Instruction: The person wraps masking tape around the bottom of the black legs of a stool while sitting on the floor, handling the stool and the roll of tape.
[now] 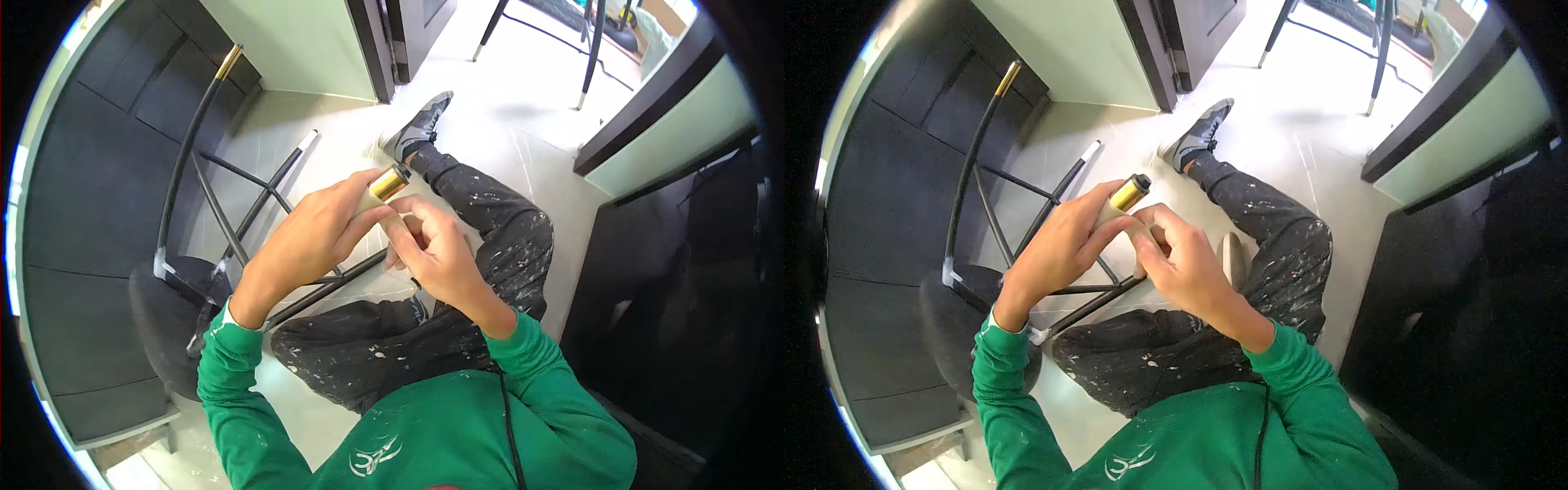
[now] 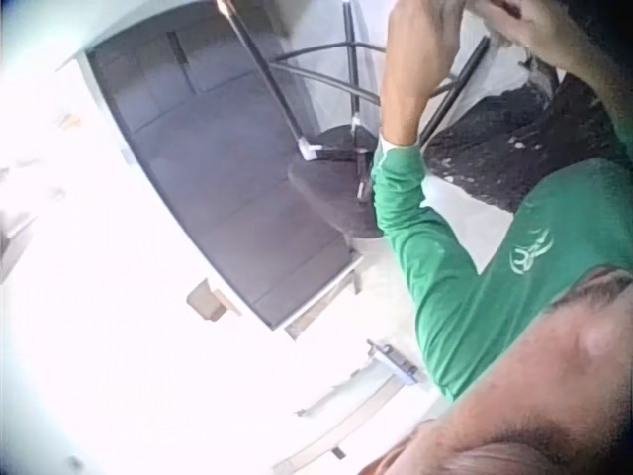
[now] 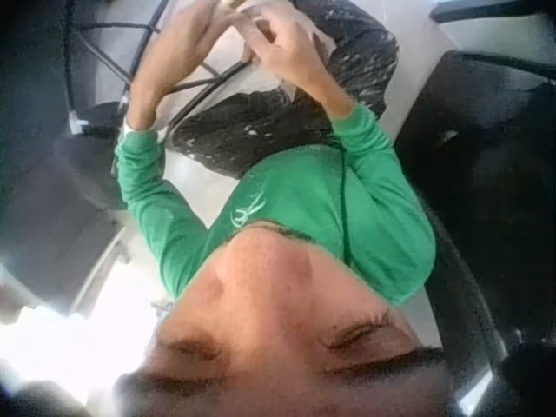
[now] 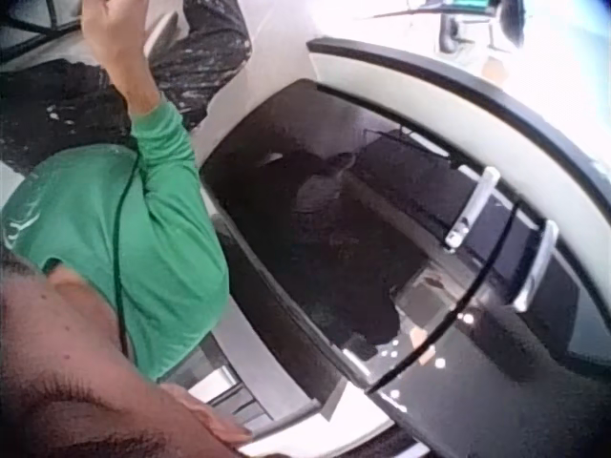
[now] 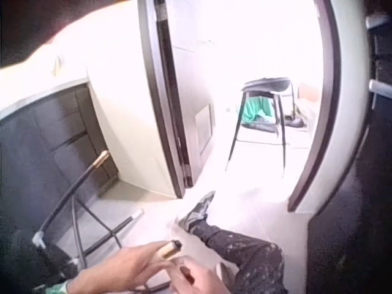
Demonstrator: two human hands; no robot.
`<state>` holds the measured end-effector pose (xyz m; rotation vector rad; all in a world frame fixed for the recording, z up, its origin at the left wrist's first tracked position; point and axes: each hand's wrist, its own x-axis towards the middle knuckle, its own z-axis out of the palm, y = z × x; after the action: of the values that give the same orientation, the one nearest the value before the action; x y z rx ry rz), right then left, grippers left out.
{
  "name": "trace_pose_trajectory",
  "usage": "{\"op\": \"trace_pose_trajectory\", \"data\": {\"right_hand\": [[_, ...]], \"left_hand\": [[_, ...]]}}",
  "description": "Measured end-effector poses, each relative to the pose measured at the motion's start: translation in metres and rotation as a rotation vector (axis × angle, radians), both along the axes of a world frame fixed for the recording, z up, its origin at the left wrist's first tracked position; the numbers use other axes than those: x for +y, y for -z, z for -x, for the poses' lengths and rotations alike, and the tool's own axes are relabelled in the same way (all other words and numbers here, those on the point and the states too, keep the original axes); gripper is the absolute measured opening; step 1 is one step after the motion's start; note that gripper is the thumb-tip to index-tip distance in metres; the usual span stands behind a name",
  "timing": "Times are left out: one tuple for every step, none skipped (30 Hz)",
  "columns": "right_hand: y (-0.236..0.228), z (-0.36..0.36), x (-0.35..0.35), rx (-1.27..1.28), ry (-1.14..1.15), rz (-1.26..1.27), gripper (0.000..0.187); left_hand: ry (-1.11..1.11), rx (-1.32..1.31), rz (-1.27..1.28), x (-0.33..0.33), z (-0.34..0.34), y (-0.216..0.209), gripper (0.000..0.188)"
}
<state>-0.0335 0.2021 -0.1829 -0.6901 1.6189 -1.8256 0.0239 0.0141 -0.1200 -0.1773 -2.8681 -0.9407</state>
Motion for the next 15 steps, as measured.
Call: {"op": "trace_pose_trajectory", "data": {"right_hand": [[0.002,0.004,-0.001,0.017,-0.006,0.021,0.021],[0.005,0.007,-0.002,0.035,-0.012,0.041,0.02],[0.015,0.009,-0.005,0.032,-0.006,0.095,0.022],[0.018,0.013,-0.008,0.062,-0.004,0.117,0.025],[0.02,0.018,-0.01,0.093,-0.001,0.137,0.027],[0.023,0.023,-0.013,0.124,0.003,0.157,0.029],[0.037,0.032,-0.018,0.026,-0.098,0.157,0.035],[0.042,0.042,-0.024,-0.028,-0.184,0.197,0.036],[0.046,0.054,-0.031,-0.083,-0.271,0.236,0.037],[0.05,0.063,-0.037,-0.143,-0.362,0.269,0.039],[0.044,0.072,-0.04,-0.172,-0.402,0.335,0.042],[0.043,0.082,-0.043,-0.274,-0.471,0.351,0.044],[0.042,0.094,-0.045,-0.373,-0.541,0.37,0.046],[0.038,0.102,-0.046,-0.469,-0.613,0.385,0.048],[0.03,0.106,-0.047,-0.568,-0.633,0.41,0.049]], "left_hand": [[-0.02,-0.037,0.027,0.003,0.0,-0.004,0.042],[-0.041,-0.073,0.055,0.005,0.001,-0.007,0.042],[-0.044,-0.035,0.086,0.005,0.004,-0.004,0.04],[-0.065,-0.048,0.11,0.007,0.005,-0.005,0.04],[-0.085,-0.061,0.133,0.008,0.006,-0.007,0.04],[-0.105,-0.074,0.156,0.01,0.007,-0.008,0.04],[-0.126,-0.038,0.17,0.009,0.004,-0.006,0.041],[-0.155,-0.027,0.169,0.011,0.003,-0.006,0.041],[-0.185,-0.017,0.168,0.014,0.002,-0.007,0.041],[-0.217,-0.013,0.159,0.015,-0.001,-0.003,0.041],[-0.269,0.022,0.16,0.013,-0.005,0.003,0.037],[-0.303,0.054,0.145,0.014,-0.009,0.007,0.036],[-0.336,0.089,0.133,0.017,-0.013,0.01,0.034],[-0.371,0.126,0.118,0.018,-0.014,0.011,0.033],[-0.395,0.104,0.103,0.019,-0.014,0.01,0.033]]}}
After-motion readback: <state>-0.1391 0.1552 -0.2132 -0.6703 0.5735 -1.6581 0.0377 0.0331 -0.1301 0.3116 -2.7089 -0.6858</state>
